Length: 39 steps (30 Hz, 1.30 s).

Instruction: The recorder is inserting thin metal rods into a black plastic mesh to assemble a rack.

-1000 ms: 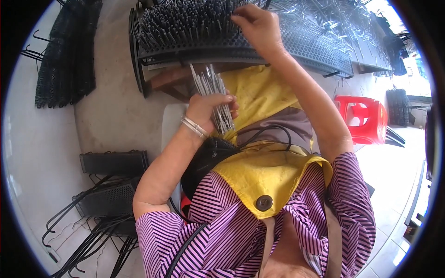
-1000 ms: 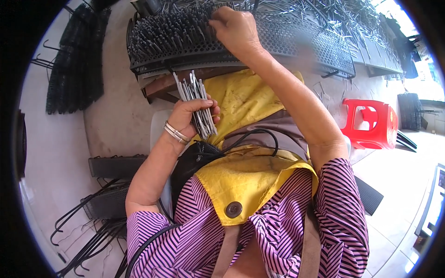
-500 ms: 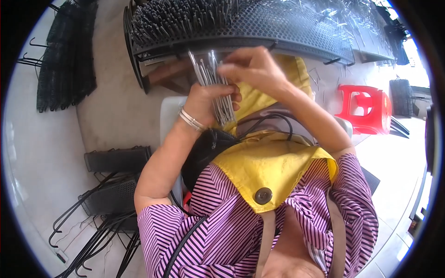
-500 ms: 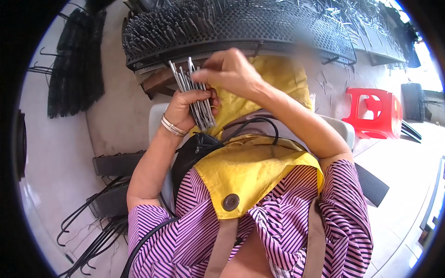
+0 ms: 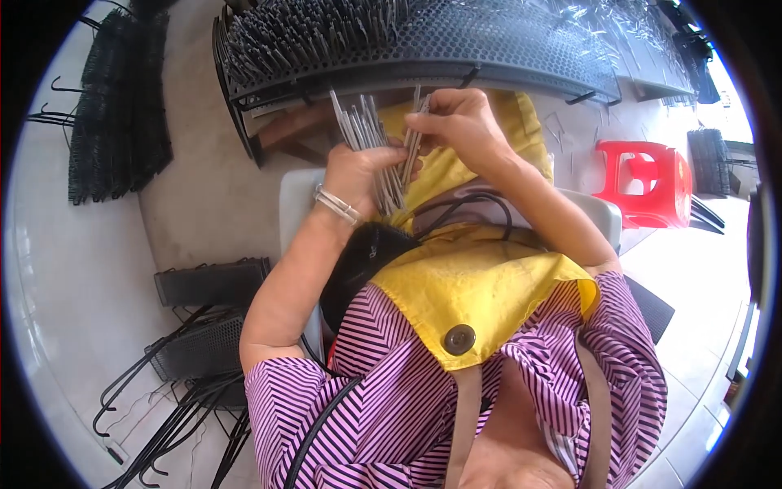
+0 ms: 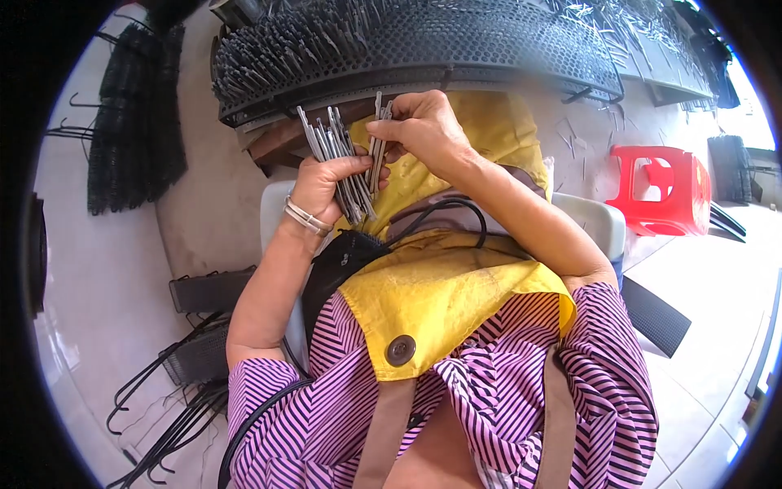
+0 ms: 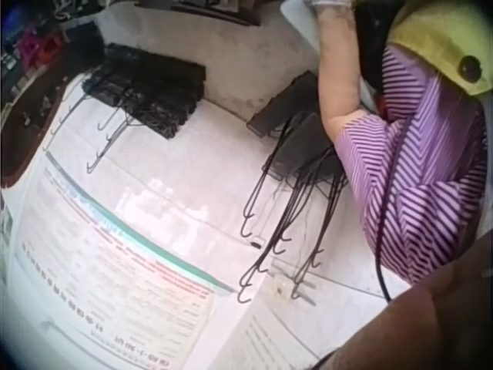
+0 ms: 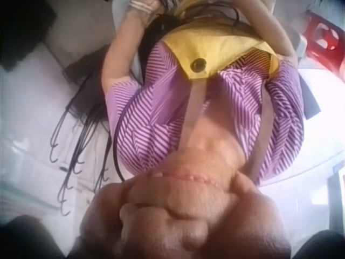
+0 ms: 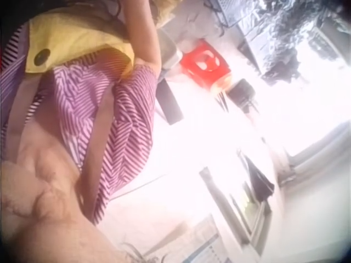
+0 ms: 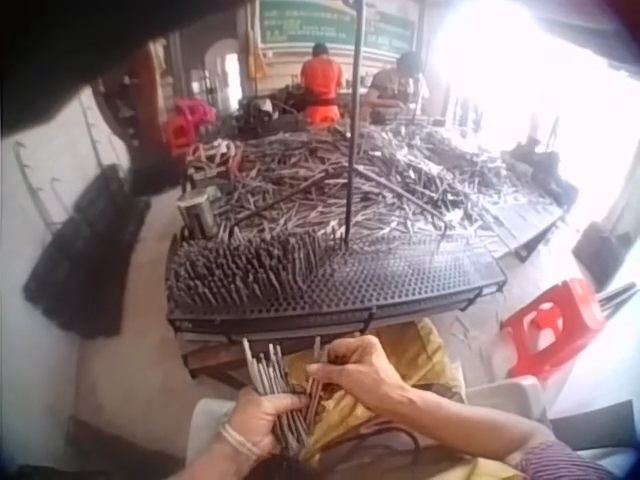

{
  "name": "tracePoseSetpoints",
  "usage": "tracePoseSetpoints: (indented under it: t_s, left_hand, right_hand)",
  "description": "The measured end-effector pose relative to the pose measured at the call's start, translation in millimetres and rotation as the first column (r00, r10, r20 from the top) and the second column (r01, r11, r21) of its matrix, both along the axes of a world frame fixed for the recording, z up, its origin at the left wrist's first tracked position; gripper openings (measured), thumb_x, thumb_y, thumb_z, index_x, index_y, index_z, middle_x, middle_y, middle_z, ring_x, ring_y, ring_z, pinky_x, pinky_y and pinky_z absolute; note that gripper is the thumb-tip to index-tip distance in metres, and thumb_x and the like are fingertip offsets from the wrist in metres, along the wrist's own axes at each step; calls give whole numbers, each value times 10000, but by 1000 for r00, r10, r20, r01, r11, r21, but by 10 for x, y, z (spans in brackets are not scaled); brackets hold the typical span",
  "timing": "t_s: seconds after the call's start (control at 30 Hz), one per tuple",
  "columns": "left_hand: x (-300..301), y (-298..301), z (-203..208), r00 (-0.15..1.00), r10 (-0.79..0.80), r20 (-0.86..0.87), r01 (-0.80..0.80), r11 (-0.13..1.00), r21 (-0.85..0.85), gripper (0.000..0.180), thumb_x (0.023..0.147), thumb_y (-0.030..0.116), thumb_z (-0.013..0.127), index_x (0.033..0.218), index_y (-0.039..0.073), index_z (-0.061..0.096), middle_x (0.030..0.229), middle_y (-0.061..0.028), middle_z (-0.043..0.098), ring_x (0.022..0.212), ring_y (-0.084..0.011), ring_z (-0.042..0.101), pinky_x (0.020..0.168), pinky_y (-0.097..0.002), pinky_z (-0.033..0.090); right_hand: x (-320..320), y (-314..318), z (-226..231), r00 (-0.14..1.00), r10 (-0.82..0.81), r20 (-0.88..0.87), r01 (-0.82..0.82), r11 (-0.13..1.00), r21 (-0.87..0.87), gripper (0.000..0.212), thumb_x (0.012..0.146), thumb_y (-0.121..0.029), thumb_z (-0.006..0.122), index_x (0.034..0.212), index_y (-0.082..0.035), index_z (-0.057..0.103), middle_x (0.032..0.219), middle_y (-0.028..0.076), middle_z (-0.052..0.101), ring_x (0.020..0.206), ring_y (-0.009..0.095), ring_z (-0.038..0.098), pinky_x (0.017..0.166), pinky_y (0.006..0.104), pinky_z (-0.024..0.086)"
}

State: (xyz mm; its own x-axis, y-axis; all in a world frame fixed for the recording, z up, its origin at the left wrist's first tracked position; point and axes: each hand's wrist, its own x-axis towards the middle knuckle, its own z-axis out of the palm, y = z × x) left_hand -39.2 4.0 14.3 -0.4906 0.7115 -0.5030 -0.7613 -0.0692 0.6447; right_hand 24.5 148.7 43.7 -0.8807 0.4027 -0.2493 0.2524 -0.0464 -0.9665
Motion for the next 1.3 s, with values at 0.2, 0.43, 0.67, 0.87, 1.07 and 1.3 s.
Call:
tracePoseSetpoints:
  t_s: [0.2,0.43,0.67,0.87,1.07,1.3]
  left_hand:
    - [25,17,35,981,136,-136,-147,987,-71,115,705,-57,579,818,-45,559,748,-130,606,622,-239,617,544,-338,538]
    - [-7,-4,29,966,187,-178,-214,965,-152,116,692,-48,577,806,-38,556,735,-133,601,601,-230,611,523,-344,537]
    - [-44,-45,7,966,257,-7,-257,961,-98,141,728,-1,573,861,-20,533,742,-131,587,605,-220,592,531,-337,520]
    - [-52,-51,-90,984,178,27,-177,983,-47,124,753,105,601,822,21,541,645,-44,501,526,-159,486,474,-304,416]
    - [-67,-76,-113,985,157,66,-160,986,37,114,760,100,600,824,26,540,640,-44,499,528,-157,477,483,-307,416]
    - [-59,-64,-65,969,191,158,-205,976,76,99,738,44,596,803,2,534,621,-68,512,503,-167,508,441,-277,421]
  right_hand:
    - [-59,29,-10,999,23,32,-20,996,-88,125,726,-53,640,729,59,583,636,89,582,510,132,564,459,218,476]
    - [-87,77,30,998,-63,6,63,975,-213,118,713,-11,637,755,76,569,715,124,589,576,175,586,490,267,527]
    - [-417,491,134,876,-365,-314,149,826,-543,134,766,-22,592,853,53,522,805,123,570,703,215,583,611,321,510]
    - [-666,515,11,803,-449,-392,328,882,-340,71,737,15,613,763,57,562,741,105,585,620,176,584,560,266,519]
    - [-714,384,152,754,-359,-550,288,933,-215,68,717,13,633,765,36,592,712,71,601,633,128,584,578,229,506]
    - [-721,323,144,773,-46,-633,352,861,367,92,714,-31,643,802,-12,623,666,7,612,565,37,514,521,178,428]
